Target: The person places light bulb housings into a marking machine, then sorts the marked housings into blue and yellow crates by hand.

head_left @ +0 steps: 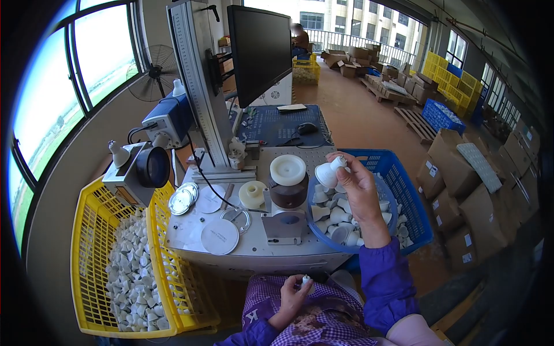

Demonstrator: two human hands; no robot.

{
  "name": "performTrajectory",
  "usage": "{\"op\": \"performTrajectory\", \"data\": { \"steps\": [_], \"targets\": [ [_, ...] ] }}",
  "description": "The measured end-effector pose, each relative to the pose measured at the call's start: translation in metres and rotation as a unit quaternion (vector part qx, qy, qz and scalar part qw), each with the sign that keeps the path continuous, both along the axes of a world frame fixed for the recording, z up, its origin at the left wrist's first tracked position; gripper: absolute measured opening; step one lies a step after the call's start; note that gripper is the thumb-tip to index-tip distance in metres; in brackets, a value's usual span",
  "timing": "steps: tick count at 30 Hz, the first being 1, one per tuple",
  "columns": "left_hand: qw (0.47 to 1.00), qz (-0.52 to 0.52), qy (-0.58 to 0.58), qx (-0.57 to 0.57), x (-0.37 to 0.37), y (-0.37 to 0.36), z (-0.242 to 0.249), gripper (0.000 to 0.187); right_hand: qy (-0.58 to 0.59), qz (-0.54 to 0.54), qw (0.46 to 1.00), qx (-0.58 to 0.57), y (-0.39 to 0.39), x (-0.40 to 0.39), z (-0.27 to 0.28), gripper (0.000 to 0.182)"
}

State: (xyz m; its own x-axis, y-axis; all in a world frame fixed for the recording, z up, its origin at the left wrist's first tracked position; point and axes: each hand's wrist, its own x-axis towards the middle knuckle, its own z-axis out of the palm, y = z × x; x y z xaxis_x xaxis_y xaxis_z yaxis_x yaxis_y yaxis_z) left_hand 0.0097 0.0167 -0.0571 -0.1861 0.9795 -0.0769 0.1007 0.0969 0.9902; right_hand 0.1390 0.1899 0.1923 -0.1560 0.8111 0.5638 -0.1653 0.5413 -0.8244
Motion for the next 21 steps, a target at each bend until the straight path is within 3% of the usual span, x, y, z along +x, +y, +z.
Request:
{"op": "performTrajectory", "data": {
  "steps": [10,16,18,21],
  "targets": [
    [0.998,0.016,-0.054,-0.026,0.001,-0.001,-0.004,0.032,-0.004,-0.007,0.999,-0.033,-0.007,0.001,-0.004,0.024],
    [0.999,0.006,-0.046,0.026,0.000,-0.001,0.001,0.026,0.003,0.004,0.999,-0.035,-0.013,0.003,-0.006,0.029],
    [0.990,0.011,-0.139,-0.030,0.001,-0.004,0.010,0.028,0.000,0.007,1.000,-0.023,-0.015,0.005,-0.008,0.027],
    [0.988,0.007,-0.155,0.002,0.001,-0.003,0.004,0.026,-0.014,0.002,1.000,-0.011,-0.020,0.008,-0.012,0.028]
  ]
}}
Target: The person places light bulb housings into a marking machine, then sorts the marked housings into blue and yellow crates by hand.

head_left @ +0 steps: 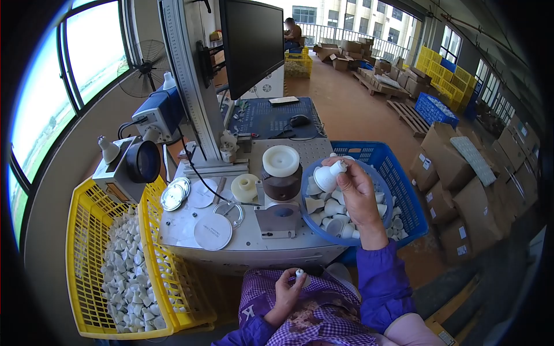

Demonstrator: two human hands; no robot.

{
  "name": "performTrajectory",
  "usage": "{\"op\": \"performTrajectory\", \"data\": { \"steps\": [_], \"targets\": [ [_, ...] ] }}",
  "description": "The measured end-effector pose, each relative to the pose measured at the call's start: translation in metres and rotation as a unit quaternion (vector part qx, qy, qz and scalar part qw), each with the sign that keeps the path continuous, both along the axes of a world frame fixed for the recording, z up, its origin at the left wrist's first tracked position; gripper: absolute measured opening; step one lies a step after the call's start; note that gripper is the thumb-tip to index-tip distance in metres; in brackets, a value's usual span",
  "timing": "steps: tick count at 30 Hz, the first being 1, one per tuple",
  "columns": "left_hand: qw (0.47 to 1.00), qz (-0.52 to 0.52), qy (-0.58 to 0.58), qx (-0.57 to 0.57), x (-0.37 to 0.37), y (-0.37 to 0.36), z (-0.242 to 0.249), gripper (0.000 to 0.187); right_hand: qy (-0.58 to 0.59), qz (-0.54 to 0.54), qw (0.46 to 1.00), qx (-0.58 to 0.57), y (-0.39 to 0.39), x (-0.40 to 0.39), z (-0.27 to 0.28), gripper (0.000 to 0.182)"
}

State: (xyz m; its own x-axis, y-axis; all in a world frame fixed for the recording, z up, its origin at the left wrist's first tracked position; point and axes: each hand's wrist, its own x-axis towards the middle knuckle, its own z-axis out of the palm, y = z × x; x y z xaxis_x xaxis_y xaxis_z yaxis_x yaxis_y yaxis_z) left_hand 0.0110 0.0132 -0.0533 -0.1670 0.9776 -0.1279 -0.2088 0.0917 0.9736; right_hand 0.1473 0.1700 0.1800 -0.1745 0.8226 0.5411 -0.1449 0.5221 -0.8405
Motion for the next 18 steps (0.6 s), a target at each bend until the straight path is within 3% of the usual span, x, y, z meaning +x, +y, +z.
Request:
{"op": "performTrajectory", "data": {
  "steps": [18],
  "targets": [
    [0.998,-0.007,-0.058,0.021,-0.001,0.000,0.000,0.016,0.055,0.011,0.996,-0.067,-0.019,0.012,-0.032,0.031]
  ]
}}
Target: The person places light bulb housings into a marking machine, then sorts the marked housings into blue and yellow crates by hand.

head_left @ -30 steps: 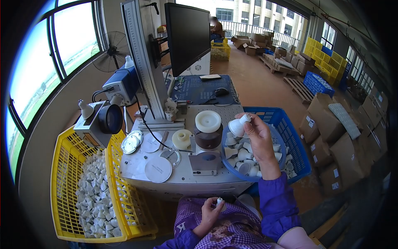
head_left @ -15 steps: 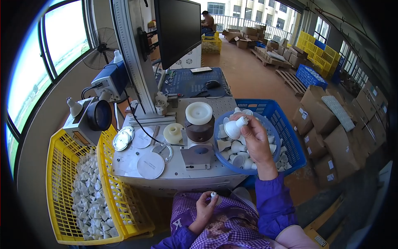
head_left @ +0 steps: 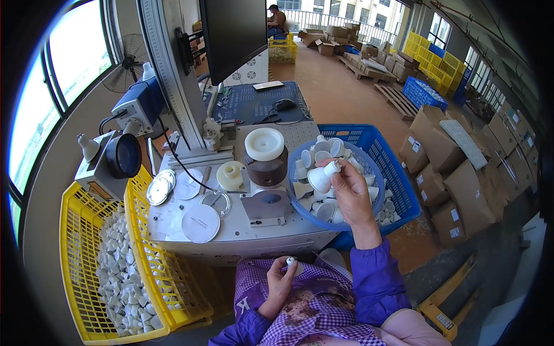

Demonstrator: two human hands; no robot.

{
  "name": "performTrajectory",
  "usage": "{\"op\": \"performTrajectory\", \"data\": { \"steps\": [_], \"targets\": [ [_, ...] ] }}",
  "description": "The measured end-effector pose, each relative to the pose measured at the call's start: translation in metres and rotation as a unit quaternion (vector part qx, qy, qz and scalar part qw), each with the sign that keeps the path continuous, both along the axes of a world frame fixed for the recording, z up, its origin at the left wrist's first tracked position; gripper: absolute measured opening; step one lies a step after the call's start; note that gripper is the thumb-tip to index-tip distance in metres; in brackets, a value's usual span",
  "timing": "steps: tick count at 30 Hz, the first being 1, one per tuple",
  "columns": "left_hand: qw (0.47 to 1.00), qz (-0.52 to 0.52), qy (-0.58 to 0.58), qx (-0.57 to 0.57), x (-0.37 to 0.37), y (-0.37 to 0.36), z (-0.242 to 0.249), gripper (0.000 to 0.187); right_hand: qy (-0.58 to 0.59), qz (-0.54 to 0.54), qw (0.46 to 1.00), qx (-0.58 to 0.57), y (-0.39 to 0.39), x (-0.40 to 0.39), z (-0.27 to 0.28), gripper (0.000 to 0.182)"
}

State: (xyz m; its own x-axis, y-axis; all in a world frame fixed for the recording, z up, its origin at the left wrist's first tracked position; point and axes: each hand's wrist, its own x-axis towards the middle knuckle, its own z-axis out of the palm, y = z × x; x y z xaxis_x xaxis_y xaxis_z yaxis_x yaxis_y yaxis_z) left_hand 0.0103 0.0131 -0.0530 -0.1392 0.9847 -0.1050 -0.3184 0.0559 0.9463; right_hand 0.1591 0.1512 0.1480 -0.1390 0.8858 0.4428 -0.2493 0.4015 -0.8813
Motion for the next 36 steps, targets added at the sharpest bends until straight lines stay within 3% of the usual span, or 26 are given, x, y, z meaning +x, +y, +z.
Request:
{"op": "performTrajectory", "data": {
  "steps": [5,14,22,25,27,28,29,31,36],
  "targets": [
    [0.998,-0.017,-0.058,-0.012,-0.003,-0.001,0.013,0.015,0.005,0.004,1.000,-0.016,-0.005,0.004,-0.005,0.031],
    [0.935,-0.089,-0.338,0.049,-0.038,0.000,0.105,0.025,0.024,0.004,0.999,-0.041,-0.027,-0.004,-0.021,0.033],
    [0.914,-0.105,-0.374,0.113,-0.060,-0.004,0.119,0.028,-0.012,0.055,0.997,-0.058,-0.048,-0.021,-0.032,0.031],
    [0.927,-0.093,-0.337,0.132,-0.068,-0.006,0.108,0.035,-0.026,0.070,0.995,-0.067,-0.055,-0.036,-0.032,0.032],
    [0.981,0.014,-0.058,0.183,-0.068,-0.007,0.108,0.050,-0.027,0.091,0.992,-0.079,-0.062,-0.045,-0.034,0.031],
    [0.979,0.056,-0.005,0.197,-0.067,-0.009,0.109,0.069,-0.031,0.096,0.991,-0.090,-0.064,-0.049,-0.035,0.031],
    [0.978,0.067,-0.004,0.197,-0.069,-0.011,0.111,0.069,-0.035,0.102,0.989,-0.102,-0.066,-0.054,-0.037,0.031],
    [0.939,0.155,0.228,0.206,-0.075,-0.015,0.116,0.081,-0.040,0.119,0.986,-0.110,-0.069,-0.059,-0.039,0.031],
    [0.888,0.238,0.304,0.248,-0.082,-0.016,0.119,0.090,-0.064,0.126,0.983,-0.117,-0.072,-0.072,-0.039,0.033]
  ]
}}
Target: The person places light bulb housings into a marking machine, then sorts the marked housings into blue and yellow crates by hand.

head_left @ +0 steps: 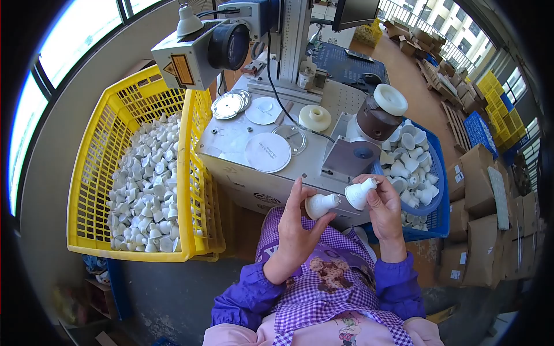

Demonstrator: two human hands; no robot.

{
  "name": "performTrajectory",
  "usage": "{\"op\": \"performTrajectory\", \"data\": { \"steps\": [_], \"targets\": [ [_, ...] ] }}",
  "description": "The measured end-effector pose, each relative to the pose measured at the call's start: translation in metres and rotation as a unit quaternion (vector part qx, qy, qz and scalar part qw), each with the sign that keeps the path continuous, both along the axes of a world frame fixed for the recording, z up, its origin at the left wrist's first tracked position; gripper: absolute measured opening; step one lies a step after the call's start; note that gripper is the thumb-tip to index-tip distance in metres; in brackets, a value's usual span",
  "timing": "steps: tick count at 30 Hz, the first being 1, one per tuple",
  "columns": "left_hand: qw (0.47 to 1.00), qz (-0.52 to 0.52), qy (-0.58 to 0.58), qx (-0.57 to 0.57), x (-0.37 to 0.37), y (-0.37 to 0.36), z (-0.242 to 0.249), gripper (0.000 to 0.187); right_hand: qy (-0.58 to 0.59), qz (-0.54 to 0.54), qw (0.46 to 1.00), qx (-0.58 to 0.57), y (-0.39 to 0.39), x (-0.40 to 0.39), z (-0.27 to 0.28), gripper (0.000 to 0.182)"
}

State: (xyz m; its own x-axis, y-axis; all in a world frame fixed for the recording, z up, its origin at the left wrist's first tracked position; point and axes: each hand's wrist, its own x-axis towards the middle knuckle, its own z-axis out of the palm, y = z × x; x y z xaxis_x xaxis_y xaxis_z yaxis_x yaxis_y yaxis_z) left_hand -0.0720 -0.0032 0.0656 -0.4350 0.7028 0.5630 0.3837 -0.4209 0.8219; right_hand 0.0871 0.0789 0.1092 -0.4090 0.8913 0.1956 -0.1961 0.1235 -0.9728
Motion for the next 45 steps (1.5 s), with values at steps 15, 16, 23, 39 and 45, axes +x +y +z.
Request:
{"op": "performTrajectory", "data": {
  "steps": [15,16,23,39,45],
  "targets": [
    [0.996,0.082,0.025,-0.009,-0.029,-0.008,-0.006,0.058,-0.049,0.028,0.998,-0.011,0.018,-0.064,-0.004,0.028],
    [0.998,0.063,-0.004,-0.030,-0.029,-0.008,-0.010,0.047,-0.058,0.014,0.998,0.000,0.028,-0.074,-0.006,0.027],
    [0.991,0.013,-0.115,-0.072,-0.033,-0.013,-0.039,0.033,-0.129,-0.138,0.980,0.062,0.128,-0.169,-0.021,0.026],
    [0.980,-0.002,-0.171,-0.103,-0.048,-0.014,-0.068,0.025,-0.216,-0.254,0.933,0.133,0.187,-0.196,-0.073,0.027],
    [0.978,-0.039,-0.179,-0.101,-0.031,-0.008,-0.069,0.024,-0.191,-0.118,0.931,0.287,0.059,-0.132,-0.035,0.025]
  ]
}}
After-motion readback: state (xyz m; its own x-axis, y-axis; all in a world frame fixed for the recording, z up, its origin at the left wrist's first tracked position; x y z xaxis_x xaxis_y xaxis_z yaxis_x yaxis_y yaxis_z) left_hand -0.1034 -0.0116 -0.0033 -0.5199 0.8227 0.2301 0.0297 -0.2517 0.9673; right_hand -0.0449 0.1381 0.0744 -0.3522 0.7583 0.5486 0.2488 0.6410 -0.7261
